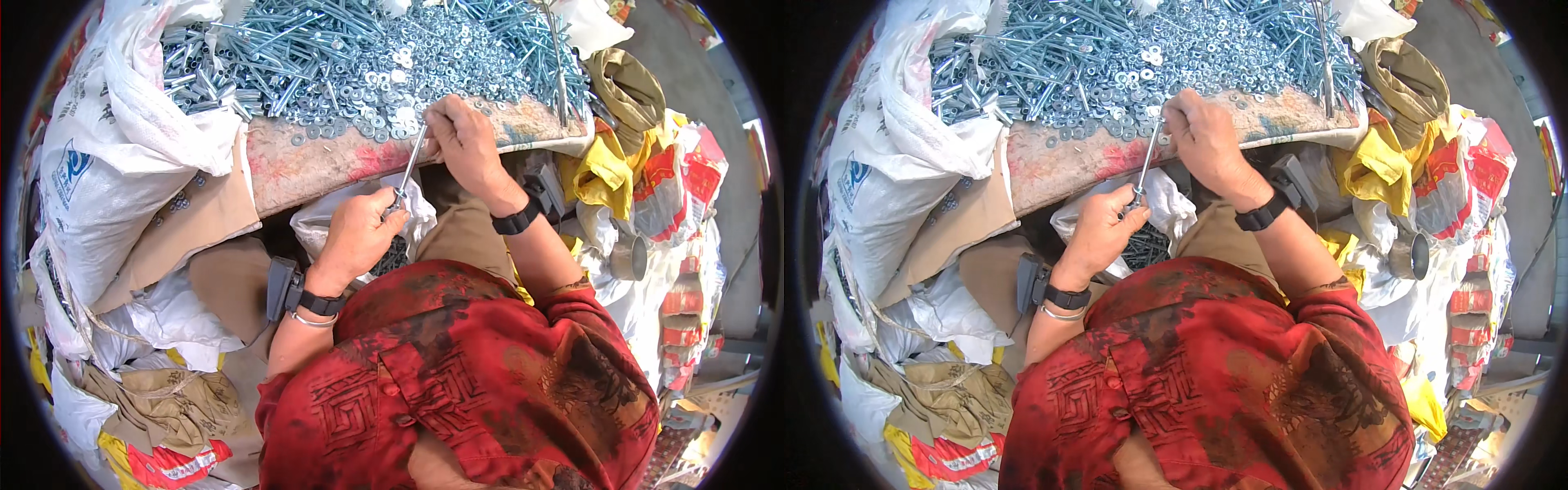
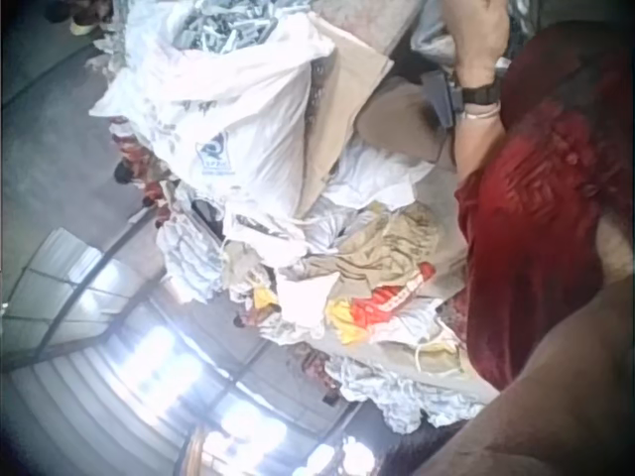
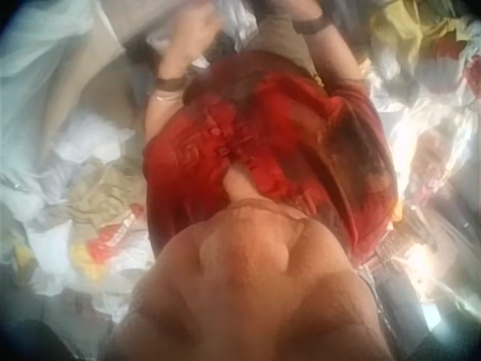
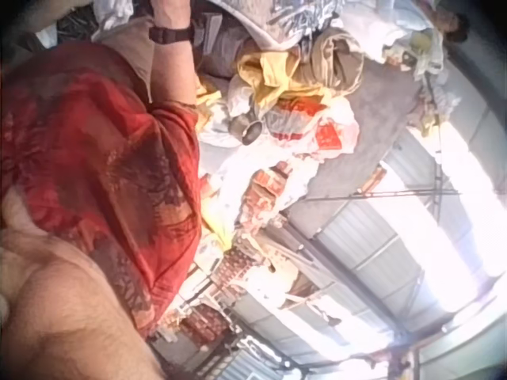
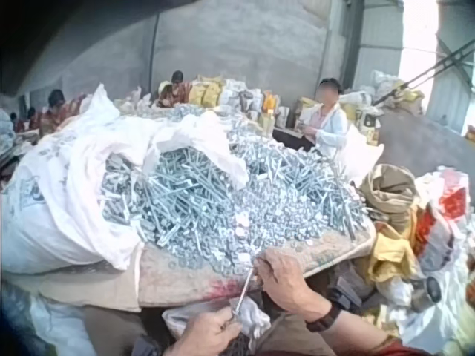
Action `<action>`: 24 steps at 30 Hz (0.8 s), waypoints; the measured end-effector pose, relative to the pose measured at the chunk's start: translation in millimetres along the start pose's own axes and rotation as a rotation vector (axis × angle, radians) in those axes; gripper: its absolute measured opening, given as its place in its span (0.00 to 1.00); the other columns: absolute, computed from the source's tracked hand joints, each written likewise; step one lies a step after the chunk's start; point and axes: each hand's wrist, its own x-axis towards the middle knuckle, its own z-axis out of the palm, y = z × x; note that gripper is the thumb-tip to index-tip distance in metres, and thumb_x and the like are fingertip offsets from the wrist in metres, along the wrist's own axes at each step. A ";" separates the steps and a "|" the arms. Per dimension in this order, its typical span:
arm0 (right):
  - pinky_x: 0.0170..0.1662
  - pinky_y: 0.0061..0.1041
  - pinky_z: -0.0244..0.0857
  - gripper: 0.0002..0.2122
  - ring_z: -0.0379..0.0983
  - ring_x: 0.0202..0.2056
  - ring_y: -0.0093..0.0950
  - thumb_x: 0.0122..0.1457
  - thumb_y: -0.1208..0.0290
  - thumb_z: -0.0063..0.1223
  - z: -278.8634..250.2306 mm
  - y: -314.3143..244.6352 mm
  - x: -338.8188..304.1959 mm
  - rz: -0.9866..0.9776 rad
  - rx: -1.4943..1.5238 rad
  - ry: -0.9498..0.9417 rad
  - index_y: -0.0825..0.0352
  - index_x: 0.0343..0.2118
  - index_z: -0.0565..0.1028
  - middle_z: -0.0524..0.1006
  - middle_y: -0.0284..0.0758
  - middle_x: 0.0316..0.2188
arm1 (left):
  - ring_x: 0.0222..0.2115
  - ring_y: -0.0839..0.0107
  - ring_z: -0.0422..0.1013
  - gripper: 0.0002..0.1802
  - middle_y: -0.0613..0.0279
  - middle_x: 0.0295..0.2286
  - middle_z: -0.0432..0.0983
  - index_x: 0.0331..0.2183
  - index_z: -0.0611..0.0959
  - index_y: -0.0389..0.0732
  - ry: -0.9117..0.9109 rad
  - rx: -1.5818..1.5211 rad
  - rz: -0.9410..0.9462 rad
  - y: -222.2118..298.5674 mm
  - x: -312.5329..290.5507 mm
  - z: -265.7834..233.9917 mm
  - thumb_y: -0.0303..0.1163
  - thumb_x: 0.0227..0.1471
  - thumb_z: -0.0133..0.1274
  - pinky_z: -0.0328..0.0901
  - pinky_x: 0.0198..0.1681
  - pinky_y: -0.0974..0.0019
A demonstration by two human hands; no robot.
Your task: The recorder is assembling bolts by sliding washers onto them and dropping them into a plastic bag.
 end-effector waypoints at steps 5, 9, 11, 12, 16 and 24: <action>0.22 0.17 0.68 0.05 0.74 0.21 0.18 0.67 0.77 0.43 1.8 -30.0 -9.6 0.099 0.318 -0.019 0.71 0.35 0.71 0.75 0.33 0.23 | 0.15 0.57 0.62 0.11 0.47 0.15 0.66 0.30 0.77 0.34 0.019 -0.113 0.025 -1.6 -1.0 0.9 0.33 0.52 0.57 0.58 0.22 0.57; 0.22 0.18 0.70 0.03 0.76 0.21 0.20 0.67 0.76 0.44 9.3 -28.7 -10.2 0.054 0.414 0.097 0.69 0.36 0.69 0.76 0.33 0.24 | 0.16 0.60 0.59 0.11 0.47 0.15 0.66 0.29 0.78 0.33 0.004 -0.189 0.003 -11.4 -2.5 1.3 0.33 0.52 0.57 0.58 0.22 0.58; 0.22 0.18 0.71 0.03 0.76 0.21 0.20 0.67 0.76 0.45 13.2 -27.4 -11.4 0.079 0.407 0.114 0.69 0.36 0.69 0.76 0.33 0.24 | 0.16 0.60 0.59 0.11 0.47 0.15 0.66 0.29 0.78 0.33 -0.003 -0.155 0.007 -12.2 -3.3 1.1 0.33 0.52 0.57 0.58 0.22 0.58; 0.22 0.18 0.71 0.03 0.76 0.21 0.20 0.67 0.77 0.45 14.6 -27.6 -11.1 0.103 0.402 0.130 0.69 0.36 0.69 0.75 0.33 0.23 | 0.16 0.60 0.60 0.11 0.47 0.16 0.66 0.29 0.78 0.33 0.000 -0.132 0.015 -11.7 -4.0 0.8 0.33 0.52 0.57 0.58 0.23 0.58; 0.22 0.19 0.72 0.03 0.77 0.22 0.19 0.66 0.77 0.45 14.9 -31.8 -11.3 0.121 0.372 0.128 0.69 0.35 0.69 0.75 0.33 0.23 | 0.16 0.60 0.60 0.11 0.46 0.16 0.66 0.28 0.77 0.33 -0.002 -0.187 -0.001 -6.2 -6.7 1.4 0.32 0.51 0.57 0.59 0.23 0.58; 0.30 0.32 0.72 0.05 0.79 0.30 0.38 0.58 0.82 0.52 7.3 -24.5 -8.7 -0.570 -0.210 0.241 0.68 0.37 0.72 0.75 0.41 0.30 | 0.18 0.71 0.62 0.09 0.61 0.16 0.66 0.31 0.78 0.35 0.049 0.059 0.047 -9.1 -5.4 5.6 0.31 0.55 0.57 0.58 0.22 0.64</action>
